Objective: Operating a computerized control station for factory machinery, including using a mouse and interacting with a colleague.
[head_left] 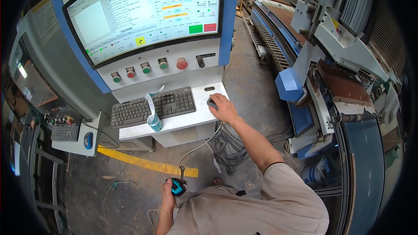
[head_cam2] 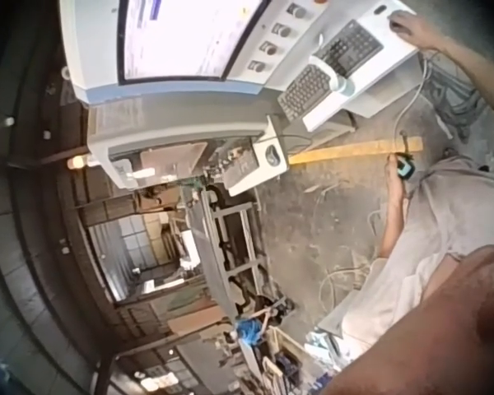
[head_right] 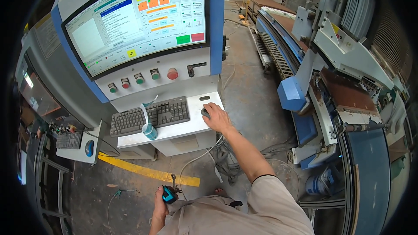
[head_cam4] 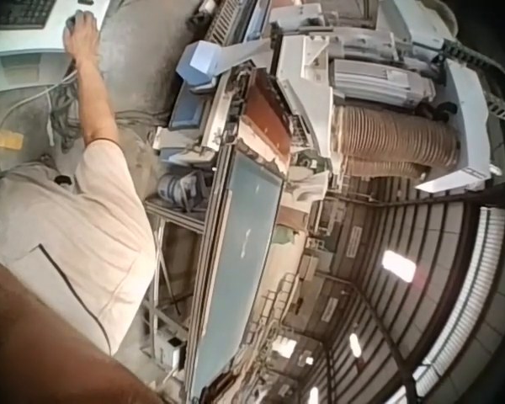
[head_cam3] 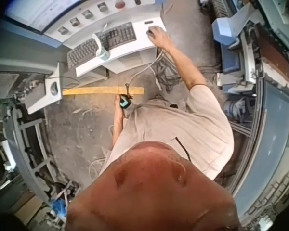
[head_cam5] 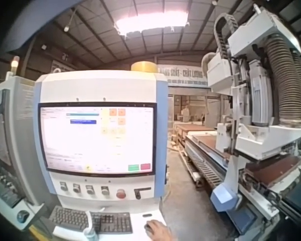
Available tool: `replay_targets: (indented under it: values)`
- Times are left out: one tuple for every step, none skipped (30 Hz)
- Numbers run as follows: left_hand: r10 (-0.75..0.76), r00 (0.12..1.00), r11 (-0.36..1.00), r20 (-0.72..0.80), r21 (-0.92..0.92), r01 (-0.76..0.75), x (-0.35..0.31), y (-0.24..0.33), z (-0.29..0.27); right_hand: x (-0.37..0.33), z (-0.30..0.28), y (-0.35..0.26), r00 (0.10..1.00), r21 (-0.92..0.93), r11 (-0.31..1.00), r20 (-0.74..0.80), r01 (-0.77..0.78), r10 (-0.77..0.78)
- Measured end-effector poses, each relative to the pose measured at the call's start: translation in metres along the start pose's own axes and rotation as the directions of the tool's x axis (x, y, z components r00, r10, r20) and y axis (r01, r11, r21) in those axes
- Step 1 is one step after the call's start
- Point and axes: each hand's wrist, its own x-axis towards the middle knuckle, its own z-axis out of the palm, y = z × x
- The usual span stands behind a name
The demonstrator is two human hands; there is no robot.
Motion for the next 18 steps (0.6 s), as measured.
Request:
replay_targets:
  values:
    - [0.003, 1.0, 1.0, 0.0, 0.005, -0.003, -0.0002, 0.0005, 0.0006, 0.0002, -0.0002, 0.0, 1.0, 0.004, 1.0, 0.004, -0.003, 0.003]
    - [0.005, 1.0, 1.0, 0.0, 0.01, -0.005, -0.0002, 0.0008, 0.001, 0.0002, -0.0005, 0.0, 1.0, 0.004, 1.0, 0.004, -0.004, 0.004]
    - [0.005, 1.0, 1.0, 0.0, 0.011, -0.005, 0.0002, 0.0003, 0.0008, 0.0001, -0.0008, 0.0, 1.0, 0.0, 1.0, 0.0, 0.003, -0.003]
    - [0.006, 1.0, 1.0, 0.006, 0.005, -0.006, 0.0008, -0.0006, -0.0002, -0.0001, -0.0011, -0.0005, 1.0, -0.004, 1.0, -0.004, 0.01, -0.01]
    - [0.007, 1.0, 1.0, 0.013, -0.002, -0.007, 0.0014, -0.0017, -0.0012, 0.0001, -0.0013, -0.001, 1.0, -0.003, 1.0, -0.004, 0.009, -0.009]
    - [0.006, 1.0, 1.0, 0.013, -0.001, -0.006, 0.002, -0.003, -0.0022, 0.0005, -0.0014, -0.0015, 1.0, -0.004, 1.0, 0.005, -0.001, 0.001]
    - [0.014, 1.0, 1.0, 0.007, 0.004, -0.015, 0.0028, -0.0039, -0.0025, 0.001, -0.0019, -0.002, 1.0, -0.005, 1.0, 0.014, -0.012, 0.012]
    - [0.023, 1.0, 1.0, 0.002, 0.008, -0.023, 0.0033, -0.0044, -0.0028, 0.0013, -0.0024, -0.0025, 1.0, -0.005, 1.0, 0.014, -0.013, 0.013]
    - [0.022, 1.0, 1.0, 0.002, 0.01, -0.022, 0.0035, -0.0046, -0.0029, 0.0016, -0.0029, -0.003, 1.0, -0.004, 1.0, 0.019, -0.018, 0.018]
    - [0.018, 1.0, 1.0, 0.007, 0.009, -0.018, 0.0035, -0.0037, -0.0026, 0.0007, -0.0026, -0.0022, 0.999, -0.003, 1.0, 0.024, -0.025, 0.025]
    - [0.014, 1.0, 1.0, 0.013, 0.009, -0.014, 0.0034, -0.0026, -0.0022, 0.0004, -0.0022, -0.0014, 0.999, -0.004, 1.0, 0.023, -0.029, 0.029]
    - [0.012, 1.0, 1.0, 0.015, 0.012, -0.012, 0.0031, -0.0015, -0.0018, 0.0006, -0.0016, -0.0005, 1.0, -0.005, 1.0, 0.014, -0.015, 0.015]
    - [0.014, 1.0, 1.0, 0.02, 0.011, -0.015, 0.0026, -0.0006, -0.0011, 0.001, -0.0017, -0.0008, 1.0, -0.007, 1.0, 0.004, 0.0, 0.0]
    - [0.016, 1.0, 1.0, 0.025, 0.011, -0.017, 0.0023, 0.0001, -0.0005, 0.0011, -0.0019, -0.001, 1.0, -0.007, 1.0, 0.003, -0.004, 0.004]
    - [0.015, 1.0, 1.0, 0.026, 0.013, -0.015, 0.0023, 0.0006, 0.0, 0.001, -0.0021, -0.0011, 1.0, -0.009, 1.0, 0.012, -0.008, 0.009]
    - [0.016, 1.0, 1.0, 0.027, 0.014, -0.017, 0.0021, 0.0012, 0.0005, 0.0008, -0.0021, -0.0011, 1.0, -0.012, 1.0, 0.021, -0.013, 0.014]
    - [0.018, 0.999, 1.0, 0.028, 0.015, -0.018, 0.0019, 0.0017, 0.0009, 0.0007, -0.002, -0.0009, 1.0, -0.012, 1.0, 0.02, -0.017, 0.017]
    - [0.015, 0.999, 1.0, 0.029, 0.018, -0.016, 0.0018, 0.0022, 0.0013, 0.0005, -0.0018, -0.0008, 1.0, -0.014, 1.0, 0.018, -0.015, 0.016]
